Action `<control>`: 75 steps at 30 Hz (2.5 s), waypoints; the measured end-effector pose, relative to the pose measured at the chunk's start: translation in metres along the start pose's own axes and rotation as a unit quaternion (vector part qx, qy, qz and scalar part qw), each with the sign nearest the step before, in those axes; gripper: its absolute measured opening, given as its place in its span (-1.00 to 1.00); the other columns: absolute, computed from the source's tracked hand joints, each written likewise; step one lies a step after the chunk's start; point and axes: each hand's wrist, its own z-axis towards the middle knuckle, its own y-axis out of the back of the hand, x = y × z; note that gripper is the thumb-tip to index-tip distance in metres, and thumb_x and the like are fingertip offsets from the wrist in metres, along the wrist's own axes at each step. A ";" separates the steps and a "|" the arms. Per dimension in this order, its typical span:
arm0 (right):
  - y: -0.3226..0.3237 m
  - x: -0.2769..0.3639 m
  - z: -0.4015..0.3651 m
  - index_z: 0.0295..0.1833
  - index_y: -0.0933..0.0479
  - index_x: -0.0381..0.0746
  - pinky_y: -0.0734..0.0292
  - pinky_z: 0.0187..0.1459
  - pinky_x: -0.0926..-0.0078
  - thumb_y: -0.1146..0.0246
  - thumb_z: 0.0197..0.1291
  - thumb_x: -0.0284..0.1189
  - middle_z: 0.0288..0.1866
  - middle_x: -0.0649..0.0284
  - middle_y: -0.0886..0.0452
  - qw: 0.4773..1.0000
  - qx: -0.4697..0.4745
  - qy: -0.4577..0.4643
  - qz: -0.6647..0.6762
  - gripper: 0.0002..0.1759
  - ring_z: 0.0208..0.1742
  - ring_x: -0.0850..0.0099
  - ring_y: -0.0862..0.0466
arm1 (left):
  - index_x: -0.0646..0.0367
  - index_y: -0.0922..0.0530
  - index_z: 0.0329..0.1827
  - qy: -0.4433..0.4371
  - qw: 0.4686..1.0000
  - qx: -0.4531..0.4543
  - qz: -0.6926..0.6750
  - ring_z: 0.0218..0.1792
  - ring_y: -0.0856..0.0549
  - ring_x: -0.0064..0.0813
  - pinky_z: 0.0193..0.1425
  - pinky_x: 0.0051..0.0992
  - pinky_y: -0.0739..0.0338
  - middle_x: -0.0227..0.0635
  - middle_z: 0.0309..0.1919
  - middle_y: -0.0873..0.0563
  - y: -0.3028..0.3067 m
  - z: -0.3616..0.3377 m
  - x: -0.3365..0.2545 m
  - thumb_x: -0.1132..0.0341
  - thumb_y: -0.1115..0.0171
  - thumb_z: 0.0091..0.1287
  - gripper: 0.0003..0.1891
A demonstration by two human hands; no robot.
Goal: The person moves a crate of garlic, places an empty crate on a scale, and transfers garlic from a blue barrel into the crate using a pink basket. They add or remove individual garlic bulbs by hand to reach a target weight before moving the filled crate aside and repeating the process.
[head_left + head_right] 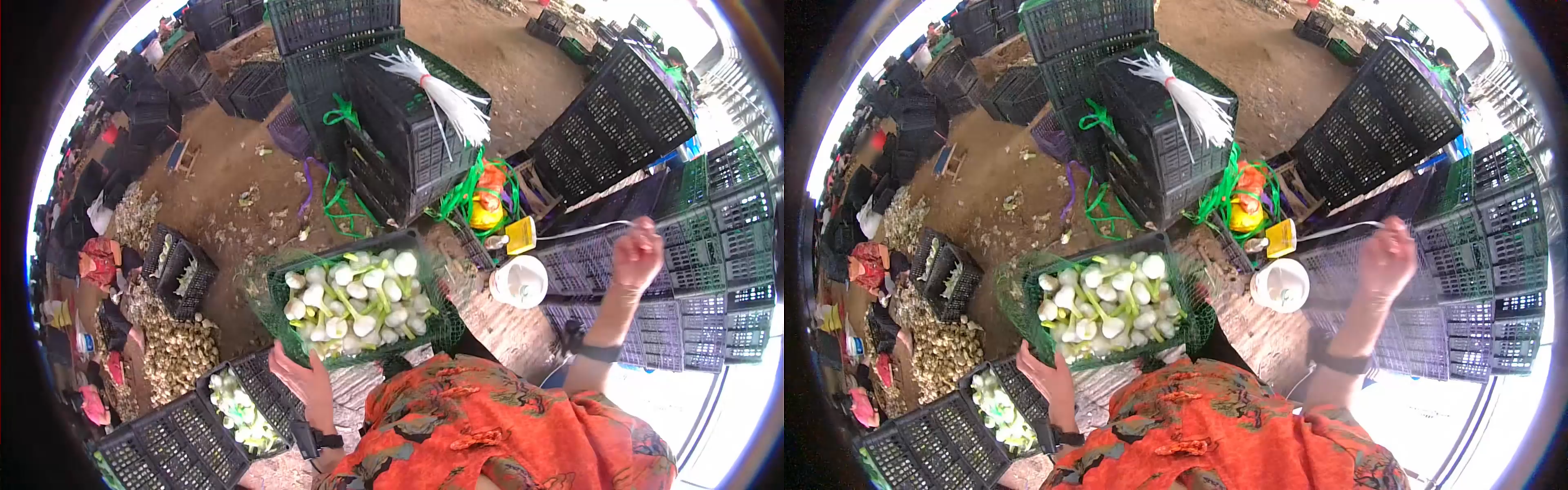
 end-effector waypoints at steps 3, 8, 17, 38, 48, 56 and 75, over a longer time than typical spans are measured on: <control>-0.017 0.023 0.007 -0.33 -0.41 -0.23 -0.49 -0.38 0.57 -0.09 0.20 -0.55 -0.43 0.28 -0.47 0.993 0.031 -0.073 0.091 -0.95 -0.37 0.52 -0.57 | 0.27 -0.32 0.19 -0.144 0.975 0.107 -0.130 0.19 -0.36 0.03 0.33 -0.19 -0.22 -0.03 0.12 -0.40 -0.008 0.000 -0.038 0.36 -0.41 0.03 -0.35; -0.043 -0.121 -0.046 0.24 -0.28 -0.25 -0.52 -0.17 0.52 -0.42 -0.01 -0.45 -0.30 0.31 -0.51 0.864 0.138 -0.266 -0.404 -0.31 -0.25 0.53 -0.54 | 0.21 -0.33 0.23 -0.374 0.807 0.400 -0.222 0.01 -0.52 -0.01 0.08 -0.16 -0.44 0.02 0.03 -0.51 -0.096 -0.046 -0.069 0.17 -0.45 -0.01 -0.27; -0.158 -0.210 -0.124 -0.07 -0.60 -0.26 -0.52 -0.06 0.27 -0.35 0.01 -0.29 -0.08 0.00 -0.64 0.801 0.334 -0.308 -0.390 -0.63 -0.05 0.12 -0.66 | 0.04 -0.64 -0.18 -0.323 0.849 0.369 -0.200 -0.37 -0.64 -0.20 -0.38 -0.27 -0.52 -0.22 -0.44 -0.59 -0.097 -0.052 -0.053 0.36 -0.21 0.20 -0.85; -0.141 -0.204 -0.186 -0.29 -0.57 -0.32 -0.44 -0.20 0.63 -0.21 0.22 -0.50 -0.36 0.35 -0.57 0.876 0.321 -0.276 -0.233 -0.89 -0.27 0.59 -0.52 | 0.14 -0.53 -0.08 0.413 0.516 0.384 -0.645 -0.71 -0.22 -0.79 -0.69 -0.70 -0.03 -0.60 -0.64 -0.30 -0.138 -0.021 -0.060 0.08 -0.15 0.35 -0.69; -0.187 -0.226 -0.172 0.53 0.29 -0.11 -0.40 -0.31 0.58 -0.38 0.04 -0.44 -0.49 0.39 -0.46 0.713 0.565 -0.380 -0.166 0.12 -0.40 0.62 -0.49 | 0.18 -0.52 -0.21 0.291 0.774 0.337 -0.451 -0.72 -0.30 -0.72 -0.69 -0.61 -0.18 -0.53 -0.63 -0.39 -0.151 0.025 -0.090 0.27 0.00 0.42 -0.81; -0.186 -0.280 -0.206 -0.10 -0.52 -0.12 -0.48 -0.34 0.34 -0.33 0.05 -0.33 -0.31 0.11 -0.61 0.838 0.476 -0.140 -0.227 -0.71 -0.36 0.19 -0.62 | 0.12 -0.54 -0.03 -0.099 0.955 0.204 -0.190 -0.25 -0.66 -0.10 -0.17 -0.26 -0.54 -0.11 -0.38 -0.64 -0.086 0.010 -0.098 0.18 -0.27 0.22 -0.68; -0.189 -0.270 -0.182 -0.05 -0.56 -0.19 -0.56 -0.08 0.34 -0.16 0.09 -0.68 -0.12 0.14 -0.68 0.820 0.526 -0.146 -0.176 -0.69 -0.07 0.09 -0.66 | 0.04 -0.68 -0.49 -0.393 0.825 0.376 0.154 0.20 -0.45 -0.03 0.25 -0.22 -0.39 -0.23 0.37 -0.30 -0.107 0.096 -0.022 0.45 -0.34 -0.09 -0.91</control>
